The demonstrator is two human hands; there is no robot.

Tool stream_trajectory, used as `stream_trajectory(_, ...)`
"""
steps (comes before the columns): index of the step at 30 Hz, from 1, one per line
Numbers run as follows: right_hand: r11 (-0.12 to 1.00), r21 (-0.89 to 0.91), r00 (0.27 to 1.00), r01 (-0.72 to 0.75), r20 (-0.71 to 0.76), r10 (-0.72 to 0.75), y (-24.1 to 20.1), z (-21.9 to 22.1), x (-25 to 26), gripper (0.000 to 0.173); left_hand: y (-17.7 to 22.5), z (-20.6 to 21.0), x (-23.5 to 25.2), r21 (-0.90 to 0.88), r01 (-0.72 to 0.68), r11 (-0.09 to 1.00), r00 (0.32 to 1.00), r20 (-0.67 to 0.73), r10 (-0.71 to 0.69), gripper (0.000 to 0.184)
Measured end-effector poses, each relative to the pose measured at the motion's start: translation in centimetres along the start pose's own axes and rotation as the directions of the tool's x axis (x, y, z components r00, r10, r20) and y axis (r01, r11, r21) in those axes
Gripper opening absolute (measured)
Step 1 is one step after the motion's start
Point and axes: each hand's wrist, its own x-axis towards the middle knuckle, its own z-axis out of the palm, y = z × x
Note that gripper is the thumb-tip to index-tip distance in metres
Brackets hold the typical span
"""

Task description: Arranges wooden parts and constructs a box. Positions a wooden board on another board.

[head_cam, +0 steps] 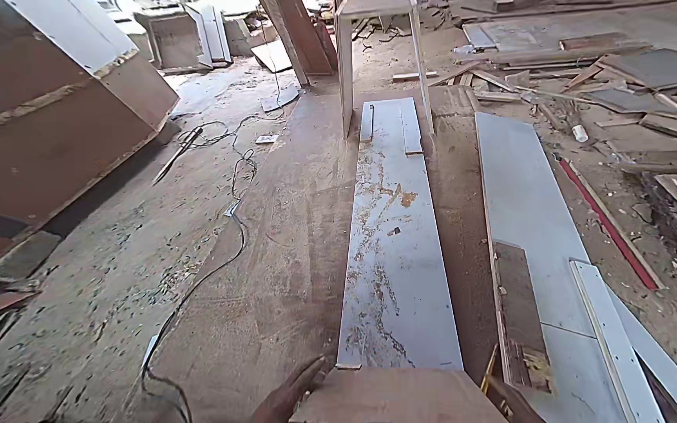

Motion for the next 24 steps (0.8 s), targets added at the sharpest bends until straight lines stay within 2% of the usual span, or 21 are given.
stream_trajectory(1,0.984,-0.067,0.986,0.163,-0.012,-0.164,0.2,1.2,-0.5,0.075,-0.4,0.0,0.1,0.078,-0.071,0.994,0.997,0.002,0.071,0.075)
stream_trajectory(3,0.94,-0.089,0.929,0.331,-0.142,-0.341,0.5,3.8,-0.8,0.083,-1.3,0.7,0.2,0.206,-0.215,0.955,0.976,0.002,0.219,0.058)
stream_trajectory(4,0.924,-0.081,0.894,0.373,-0.234,-0.382,0.6,4.6,0.2,0.075,-1.6,0.9,0.8,0.225,-0.253,0.941,0.963,-0.03,0.267,0.051)
stream_trajectory(6,0.899,-0.068,0.826,0.433,-0.369,-0.426,1.0,5.8,1.5,0.052,-1.5,1.5,0.6,0.23,-0.208,0.951,0.965,-0.109,0.237,0.045)
stream_trajectory(8,0.888,-0.086,0.808,0.452,-0.382,-0.448,0.9,6.4,2.3,0.042,-1.0,1.9,-0.1,0.226,-0.066,0.972,0.973,-0.203,0.113,0.043)
stream_trajectory(9,0.888,-0.088,0.814,0.452,-0.367,-0.451,0.5,6.7,2.5,0.04,-0.9,2.2,-0.5,0.169,0.014,0.986,0.962,-0.27,0.032,0.042)
stream_trajectory(10,0.887,-0.102,0.815,0.451,-0.357,-0.455,0.1,7.1,2.8,0.039,-1.0,2.6,-0.6,0.065,0.07,0.995,0.937,-0.348,-0.043,0.04)
stream_trajectory(12,0.882,-0.166,0.806,0.44,-0.361,-0.47,-0.8,7.9,4.2,0.038,-1.2,2.6,0.1,-0.126,0.089,0.988,0.879,-0.456,-0.137,0.039)
stream_trajectory(14,0.888,-0.15,0.795,0.434,-0.4,-0.456,-1.7,8.5,6.1,0.036,-1.2,0.7,1.4,-0.125,0.161,0.979,0.876,-0.438,-0.2,0.039)
stream_trajectory(16,0.893,-0.108,0.796,0.437,-0.416,-0.439,-1.8,8.1,7.5,0.035,-1.1,-0.9,2.6,-0.05,0.217,0.975,0.896,-0.387,-0.219,0.037)
stream_trajectory(18,0.9,-0.077,0.808,0.429,-0.411,-0.421,-1.5,6.9,7.7,0.038,-1.3,-1.5,3.3,0.037,0.19,0.981,0.925,-0.343,-0.166,0.036)
stream_trajectory(20,0.9,0.003,0.819,0.437,-0.414,-0.396,-1.2,5.5,7.6,0.039,-1.7,-1.4,4.1,0.091,0.07,0.993,0.947,-0.32,-0.037,0.035)
stream_trajectory(22,0.899,0.05,0.829,0.435,-0.411,-0.379,-0.6,4.9,7.1,0.037,-2.0,-0.8,4.3,0.149,-0.031,0.988,0.947,-0.311,0.076,0.032)
stream_trajectory(24,0.893,0.065,0.83,0.446,-0.404,-0.385,-0.3,4.7,7.1,0.033,-2.2,-0.5,4.4,0.186,-0.072,0.98,0.945,-0.301,0.127,0.033)
